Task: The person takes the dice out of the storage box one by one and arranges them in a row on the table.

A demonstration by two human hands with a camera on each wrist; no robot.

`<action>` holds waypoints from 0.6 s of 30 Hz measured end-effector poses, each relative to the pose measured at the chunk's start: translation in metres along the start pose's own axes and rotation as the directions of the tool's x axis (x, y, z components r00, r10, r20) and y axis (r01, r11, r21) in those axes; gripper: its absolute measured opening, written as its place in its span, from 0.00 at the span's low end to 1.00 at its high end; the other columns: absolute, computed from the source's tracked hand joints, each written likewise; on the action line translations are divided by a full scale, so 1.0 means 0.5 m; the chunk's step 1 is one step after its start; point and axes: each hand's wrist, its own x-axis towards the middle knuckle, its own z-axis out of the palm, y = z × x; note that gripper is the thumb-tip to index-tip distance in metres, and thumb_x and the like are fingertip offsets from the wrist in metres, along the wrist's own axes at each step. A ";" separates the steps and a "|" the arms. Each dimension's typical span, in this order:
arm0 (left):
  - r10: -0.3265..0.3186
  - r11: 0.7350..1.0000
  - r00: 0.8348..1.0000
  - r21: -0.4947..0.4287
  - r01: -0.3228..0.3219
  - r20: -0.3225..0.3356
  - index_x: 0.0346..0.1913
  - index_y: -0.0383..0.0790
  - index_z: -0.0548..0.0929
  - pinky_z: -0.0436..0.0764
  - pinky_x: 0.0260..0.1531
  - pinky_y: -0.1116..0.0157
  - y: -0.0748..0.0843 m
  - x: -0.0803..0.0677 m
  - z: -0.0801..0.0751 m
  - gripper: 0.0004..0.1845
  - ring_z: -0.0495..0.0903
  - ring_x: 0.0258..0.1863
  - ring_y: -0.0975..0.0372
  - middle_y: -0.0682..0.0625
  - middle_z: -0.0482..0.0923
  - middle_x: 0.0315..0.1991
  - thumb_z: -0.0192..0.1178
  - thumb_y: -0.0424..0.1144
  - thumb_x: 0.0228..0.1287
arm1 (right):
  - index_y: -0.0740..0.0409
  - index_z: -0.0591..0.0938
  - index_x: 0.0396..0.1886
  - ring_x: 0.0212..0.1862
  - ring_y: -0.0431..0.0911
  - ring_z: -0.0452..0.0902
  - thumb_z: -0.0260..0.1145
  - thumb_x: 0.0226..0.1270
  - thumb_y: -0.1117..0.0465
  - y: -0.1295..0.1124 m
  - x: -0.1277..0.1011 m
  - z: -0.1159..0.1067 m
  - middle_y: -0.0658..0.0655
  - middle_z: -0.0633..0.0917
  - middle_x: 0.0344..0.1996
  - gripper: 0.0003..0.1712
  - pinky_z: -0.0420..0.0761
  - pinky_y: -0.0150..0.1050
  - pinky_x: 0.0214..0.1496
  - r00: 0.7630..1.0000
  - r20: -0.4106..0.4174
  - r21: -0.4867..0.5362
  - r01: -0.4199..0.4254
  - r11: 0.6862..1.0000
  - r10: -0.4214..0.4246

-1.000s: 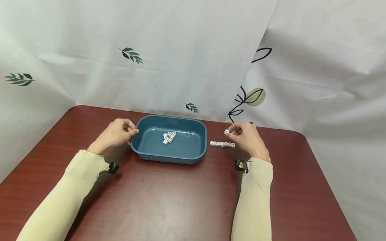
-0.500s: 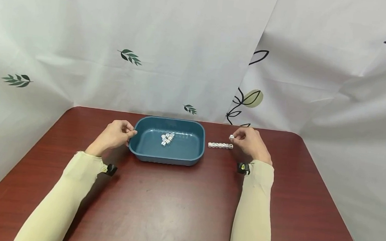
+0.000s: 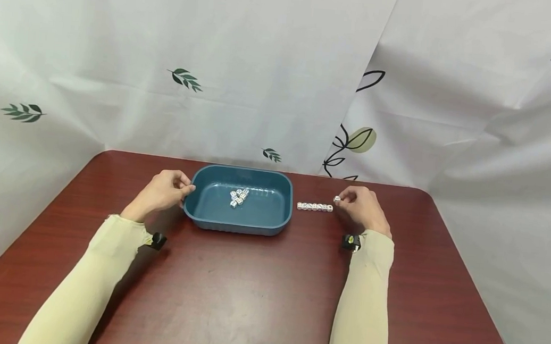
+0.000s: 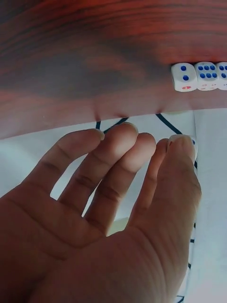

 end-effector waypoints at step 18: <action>0.008 1.000 1.000 0.003 -0.008 0.001 0.46 0.28 0.78 0.83 0.30 0.66 0.001 -0.001 0.000 0.11 0.87 0.29 0.48 0.40 0.80 0.36 0.59 0.37 0.74 | 0.59 0.87 0.41 0.33 0.43 0.77 0.70 0.65 0.62 0.036 0.012 0.032 0.55 0.87 0.31 0.07 0.75 0.38 0.39 0.996 0.081 -0.006 -0.027 1.000 0.028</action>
